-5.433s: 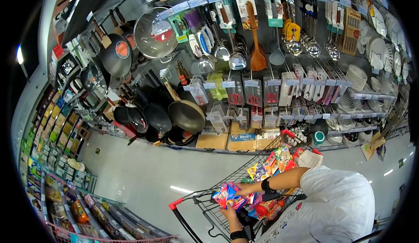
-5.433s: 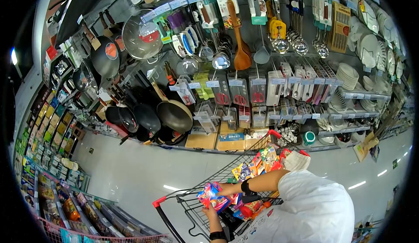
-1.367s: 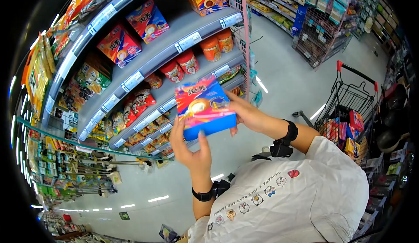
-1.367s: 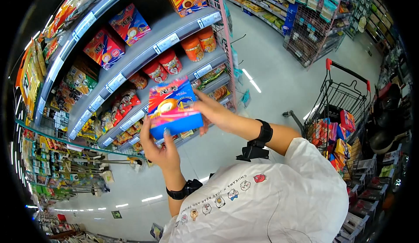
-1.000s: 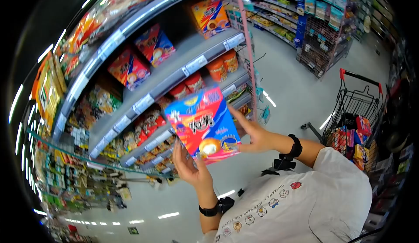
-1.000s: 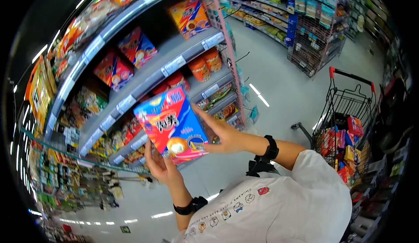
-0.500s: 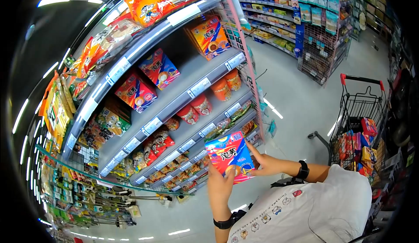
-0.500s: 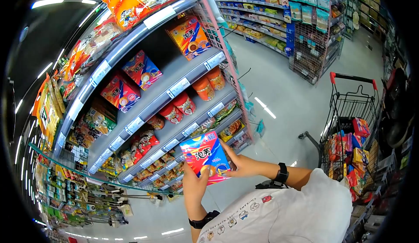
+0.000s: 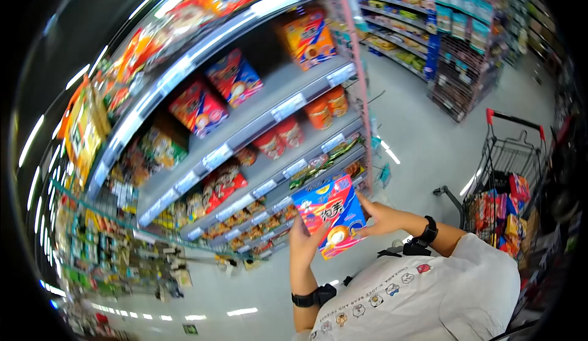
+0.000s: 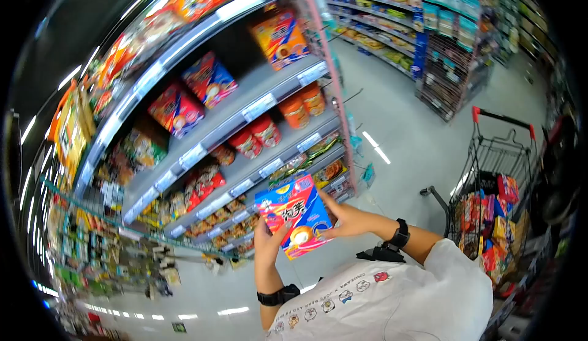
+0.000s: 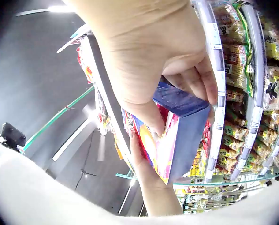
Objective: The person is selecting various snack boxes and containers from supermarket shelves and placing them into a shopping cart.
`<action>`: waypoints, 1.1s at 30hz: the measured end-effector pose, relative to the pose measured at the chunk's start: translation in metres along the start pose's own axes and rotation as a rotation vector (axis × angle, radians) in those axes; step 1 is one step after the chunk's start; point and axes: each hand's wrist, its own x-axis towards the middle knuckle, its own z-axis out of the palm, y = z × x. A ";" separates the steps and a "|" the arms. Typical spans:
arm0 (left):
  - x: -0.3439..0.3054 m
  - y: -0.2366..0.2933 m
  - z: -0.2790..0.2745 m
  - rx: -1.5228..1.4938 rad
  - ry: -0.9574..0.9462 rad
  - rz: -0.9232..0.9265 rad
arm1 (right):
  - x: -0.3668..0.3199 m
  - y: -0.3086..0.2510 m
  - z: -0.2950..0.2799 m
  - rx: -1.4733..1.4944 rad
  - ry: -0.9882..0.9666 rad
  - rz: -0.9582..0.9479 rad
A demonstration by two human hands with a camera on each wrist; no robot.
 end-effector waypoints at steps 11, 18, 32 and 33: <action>0.004 -0.012 0.020 -0.178 0.216 0.180 | -0.038 -0.227 -0.116 -0.766 0.320 -0.487; 0.004 -0.022 0.033 -0.219 0.135 0.125 | -0.016 -0.289 -0.135 -1.036 0.303 -0.819; -0.003 -0.027 0.030 0.148 0.236 0.157 | 0.002 -0.289 -0.150 -1.052 0.292 -0.967; -0.007 -0.025 0.027 0.158 0.227 0.108 | 0.005 -0.294 -0.155 -1.053 0.282 -0.971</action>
